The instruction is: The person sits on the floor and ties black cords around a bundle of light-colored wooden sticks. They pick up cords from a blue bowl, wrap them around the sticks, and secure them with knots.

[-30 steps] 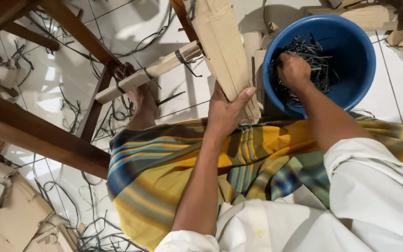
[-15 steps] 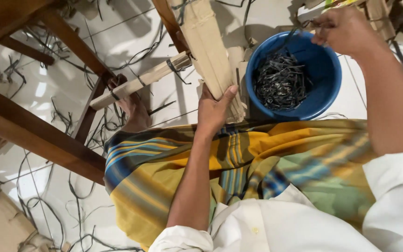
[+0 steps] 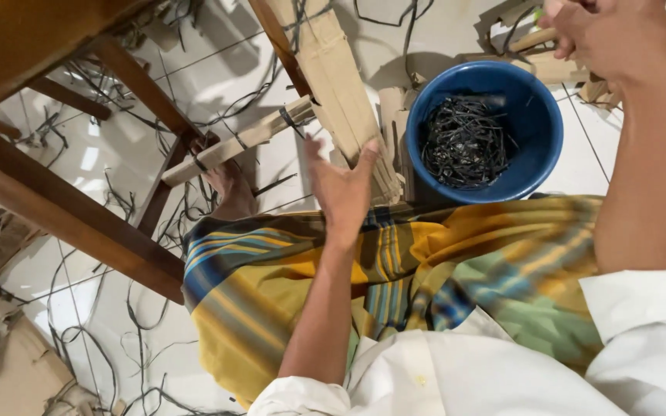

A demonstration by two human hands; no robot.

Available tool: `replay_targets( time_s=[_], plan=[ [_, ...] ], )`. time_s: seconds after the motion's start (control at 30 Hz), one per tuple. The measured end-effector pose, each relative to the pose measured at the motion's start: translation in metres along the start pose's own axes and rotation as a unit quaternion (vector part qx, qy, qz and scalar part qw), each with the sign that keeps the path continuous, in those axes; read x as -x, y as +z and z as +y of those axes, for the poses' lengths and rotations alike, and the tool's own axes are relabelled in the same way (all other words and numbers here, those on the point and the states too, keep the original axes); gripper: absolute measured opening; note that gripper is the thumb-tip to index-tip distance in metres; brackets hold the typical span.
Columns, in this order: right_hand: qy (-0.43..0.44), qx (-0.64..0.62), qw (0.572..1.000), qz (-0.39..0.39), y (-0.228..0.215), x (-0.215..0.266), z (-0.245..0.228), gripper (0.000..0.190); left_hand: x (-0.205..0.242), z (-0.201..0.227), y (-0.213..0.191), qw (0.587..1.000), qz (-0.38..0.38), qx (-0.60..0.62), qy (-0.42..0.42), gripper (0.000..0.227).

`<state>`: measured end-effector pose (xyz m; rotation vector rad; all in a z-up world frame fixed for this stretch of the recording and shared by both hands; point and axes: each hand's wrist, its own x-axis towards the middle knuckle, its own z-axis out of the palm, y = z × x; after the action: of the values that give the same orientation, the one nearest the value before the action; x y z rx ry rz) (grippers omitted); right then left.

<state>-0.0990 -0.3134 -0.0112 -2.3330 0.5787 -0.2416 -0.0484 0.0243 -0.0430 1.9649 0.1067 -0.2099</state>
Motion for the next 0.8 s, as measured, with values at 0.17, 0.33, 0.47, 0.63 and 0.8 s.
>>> replay_targets(
  time_s=[0.17,0.33,0.47,0.63,0.8],
  plan=[
    [0.086,0.017,0.993,-0.080,-0.011,0.034,-0.114,0.011,0.013,0.003,-0.001,0.953,0.180,0.027,0.240,0.068],
    [0.063,-0.024,0.972,-0.223,0.003,0.042,-0.141,0.014,0.021,0.018,-0.014,0.939,-0.109,0.124,0.303,0.078],
    [-0.111,-0.059,0.951,-0.281,0.023,0.026,-0.121,0.026,0.008,0.001,-0.018,0.901,-0.284,0.249,0.215,0.020],
    [-0.084,-0.014,0.963,-0.257,0.029,0.016,-0.116,0.020,-0.009,0.002,-0.049,0.908,-0.311,0.227,0.168,0.017],
    [-0.105,-0.047,0.964,-0.241,0.037,0.019,-0.130,0.033,-0.012,0.007,-0.054,0.957,-0.171,0.183,0.145,0.023]
  ],
)
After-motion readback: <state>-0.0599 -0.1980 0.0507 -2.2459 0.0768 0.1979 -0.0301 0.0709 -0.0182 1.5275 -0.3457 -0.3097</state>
